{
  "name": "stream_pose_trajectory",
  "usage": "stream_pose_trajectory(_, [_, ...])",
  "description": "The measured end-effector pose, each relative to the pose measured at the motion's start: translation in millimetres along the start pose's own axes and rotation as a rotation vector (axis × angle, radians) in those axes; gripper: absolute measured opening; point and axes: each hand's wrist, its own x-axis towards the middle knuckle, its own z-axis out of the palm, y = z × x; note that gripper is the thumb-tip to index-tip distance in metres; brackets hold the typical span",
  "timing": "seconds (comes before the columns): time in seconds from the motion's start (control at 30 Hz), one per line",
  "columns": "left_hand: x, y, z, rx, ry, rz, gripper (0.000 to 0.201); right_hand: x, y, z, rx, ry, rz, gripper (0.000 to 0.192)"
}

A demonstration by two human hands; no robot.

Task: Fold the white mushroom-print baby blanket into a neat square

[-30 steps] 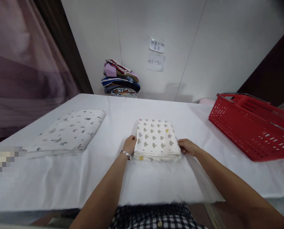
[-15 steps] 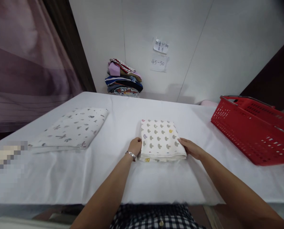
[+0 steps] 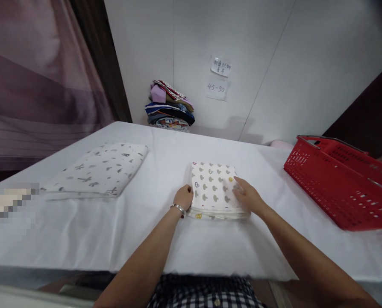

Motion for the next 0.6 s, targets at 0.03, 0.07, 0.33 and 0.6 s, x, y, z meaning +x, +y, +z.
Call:
stream_pose_trajectory(0.03, [-1.1, 0.6, 0.0, 0.026, 0.001, 0.01, 0.009, 0.3, -10.7, 4.2, -0.023, 0.002, -0.108, 0.056])
stream_pose_trajectory(0.07, [-2.3, 1.2, 0.0, 0.052, 0.004, 0.018, 0.008, 0.5, -20.2, 9.4, -0.055, -0.011, -0.198, 0.056])
stream_pose_trajectory(0.33, [-12.1, 7.1, -1.6, 0.163, 0.022, 0.047, 0.014, 5.9, -20.7, 46.0, -0.475, -0.292, -0.199, 0.057])
stream_pose_trajectory(0.6, [-10.7, 7.6, 0.9, 0.135, 0.005, 0.038, 0.017, 29.9, -61.3, 47.7, -0.194, -0.246, -0.213, 0.061])
